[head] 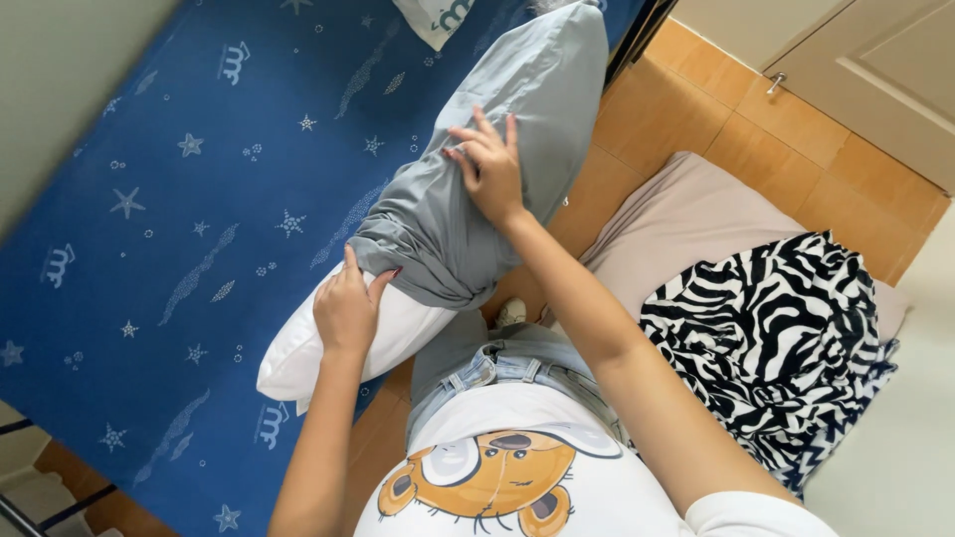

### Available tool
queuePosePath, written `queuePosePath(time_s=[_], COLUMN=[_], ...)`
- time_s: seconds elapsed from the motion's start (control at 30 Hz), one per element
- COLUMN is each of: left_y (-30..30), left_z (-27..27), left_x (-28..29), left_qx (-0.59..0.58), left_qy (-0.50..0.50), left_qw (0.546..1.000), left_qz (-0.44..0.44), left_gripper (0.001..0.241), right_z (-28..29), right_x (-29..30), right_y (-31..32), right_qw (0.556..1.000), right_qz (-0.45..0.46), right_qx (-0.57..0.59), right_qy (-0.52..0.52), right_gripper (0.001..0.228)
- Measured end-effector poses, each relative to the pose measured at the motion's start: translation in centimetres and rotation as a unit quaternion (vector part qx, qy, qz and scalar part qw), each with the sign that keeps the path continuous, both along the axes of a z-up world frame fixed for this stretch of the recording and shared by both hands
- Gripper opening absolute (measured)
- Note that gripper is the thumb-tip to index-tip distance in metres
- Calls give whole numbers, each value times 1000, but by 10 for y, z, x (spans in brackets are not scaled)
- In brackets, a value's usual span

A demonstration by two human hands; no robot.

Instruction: Removing a pillowcase, folding it, and dusting the pillow.

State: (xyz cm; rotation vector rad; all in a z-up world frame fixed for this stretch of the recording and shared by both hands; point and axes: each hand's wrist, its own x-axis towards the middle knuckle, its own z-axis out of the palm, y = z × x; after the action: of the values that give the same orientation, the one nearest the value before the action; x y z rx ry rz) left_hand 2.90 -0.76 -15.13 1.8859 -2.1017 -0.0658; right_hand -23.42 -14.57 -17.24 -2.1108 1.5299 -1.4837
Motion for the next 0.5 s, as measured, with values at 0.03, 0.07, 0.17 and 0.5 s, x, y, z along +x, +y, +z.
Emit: queuePosePath(time_s=[0.03, 0.07, 0.17, 0.5], left_y=[2, 4, 11, 24], left_z=[-1, -3, 3, -3], left_x=[2, 3, 3, 19], left_qx=[0, -41, -71, -122], left_qy=[-1, -10, -28, -4], left_qw=[1000, 999, 996, 991], left_qz=[3, -20, -44, -56], left_gripper=[80, 69, 53, 31], right_z=[-1, -2, -15, -26], right_x=[-6, -13, -36, -84], right_y=[-5, -11, -32, -57], right_qw=[1000, 1000, 998, 986], right_qz=[3, -12, -63, -157], right_qx=[0, 2, 17, 42], right_qy=[-1, -4, -21, 37], right_gripper=[8, 10, 17, 20])
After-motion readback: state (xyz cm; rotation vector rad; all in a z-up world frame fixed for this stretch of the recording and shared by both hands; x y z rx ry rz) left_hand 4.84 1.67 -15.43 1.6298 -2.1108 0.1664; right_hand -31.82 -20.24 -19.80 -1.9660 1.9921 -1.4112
